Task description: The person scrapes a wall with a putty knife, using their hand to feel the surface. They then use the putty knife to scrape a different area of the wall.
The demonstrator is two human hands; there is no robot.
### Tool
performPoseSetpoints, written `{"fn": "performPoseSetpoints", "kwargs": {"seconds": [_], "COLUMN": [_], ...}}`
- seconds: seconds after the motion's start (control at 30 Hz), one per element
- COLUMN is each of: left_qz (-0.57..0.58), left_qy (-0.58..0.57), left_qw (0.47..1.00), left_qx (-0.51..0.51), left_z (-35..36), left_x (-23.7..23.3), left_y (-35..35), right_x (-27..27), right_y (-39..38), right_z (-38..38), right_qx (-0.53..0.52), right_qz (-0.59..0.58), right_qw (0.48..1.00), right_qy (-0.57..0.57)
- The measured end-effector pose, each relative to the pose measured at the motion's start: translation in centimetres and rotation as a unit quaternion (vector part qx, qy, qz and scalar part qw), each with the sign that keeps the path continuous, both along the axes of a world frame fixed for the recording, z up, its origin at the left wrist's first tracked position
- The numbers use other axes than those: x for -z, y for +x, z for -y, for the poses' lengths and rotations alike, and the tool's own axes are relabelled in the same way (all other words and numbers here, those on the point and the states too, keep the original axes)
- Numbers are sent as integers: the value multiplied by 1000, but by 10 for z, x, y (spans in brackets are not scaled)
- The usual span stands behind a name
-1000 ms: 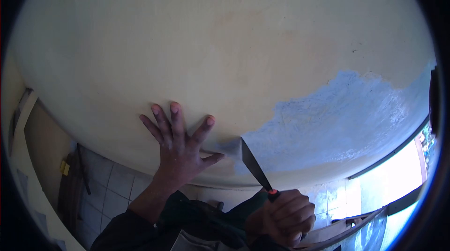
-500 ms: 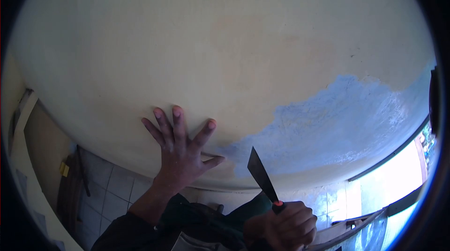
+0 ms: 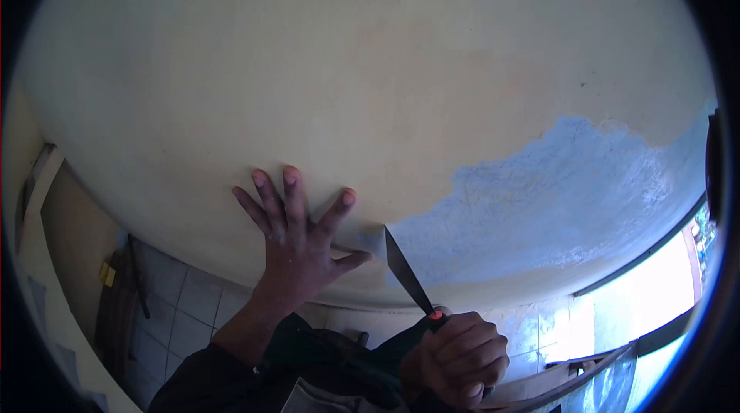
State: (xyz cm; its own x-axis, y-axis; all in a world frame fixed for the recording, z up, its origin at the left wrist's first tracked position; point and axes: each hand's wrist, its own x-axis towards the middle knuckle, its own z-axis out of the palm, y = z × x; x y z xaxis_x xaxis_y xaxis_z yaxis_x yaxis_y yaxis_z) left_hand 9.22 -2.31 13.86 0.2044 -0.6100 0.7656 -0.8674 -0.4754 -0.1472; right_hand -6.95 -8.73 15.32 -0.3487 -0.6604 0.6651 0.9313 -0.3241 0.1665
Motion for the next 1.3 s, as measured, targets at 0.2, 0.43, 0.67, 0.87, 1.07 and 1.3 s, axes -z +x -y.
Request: {"fn": "performPoseSetpoints", "kwargs": {"seconds": [0.2, 0.43, 0.67, 0.87, 1.07, 1.3], "left_qz": [1, 3, 8, -8, -66, -33], "left_qy": [0, -1, -1, 2, -117, 2], "left_qw": [1000, 1000, 1000, 1000, 981, 999], "left_qx": [0, 0, 0, 3, 137, 11], "left_z": [0, 0, 0, 0, -23, -19], "left_x": [0, 0, -2, -4, -6, 11], "left_y": [0, 0, 2, 0, -6, 15], "right_x": [11, 14, 19, 16, 12, 14], "right_y": [-19, -15, -22, -22, -14, -15], "right_z": [18, 12, 19, 12, 10, 14], "right_qx": [-18, 11, -31, 19, 81, 90], "right_qz": [-161, -103, -124, -146, -129, -105], "right_qw": [980, 993, 987, 987, 987, 989], "right_qy": [-119, -61, -93, -63, -48, -58]}}
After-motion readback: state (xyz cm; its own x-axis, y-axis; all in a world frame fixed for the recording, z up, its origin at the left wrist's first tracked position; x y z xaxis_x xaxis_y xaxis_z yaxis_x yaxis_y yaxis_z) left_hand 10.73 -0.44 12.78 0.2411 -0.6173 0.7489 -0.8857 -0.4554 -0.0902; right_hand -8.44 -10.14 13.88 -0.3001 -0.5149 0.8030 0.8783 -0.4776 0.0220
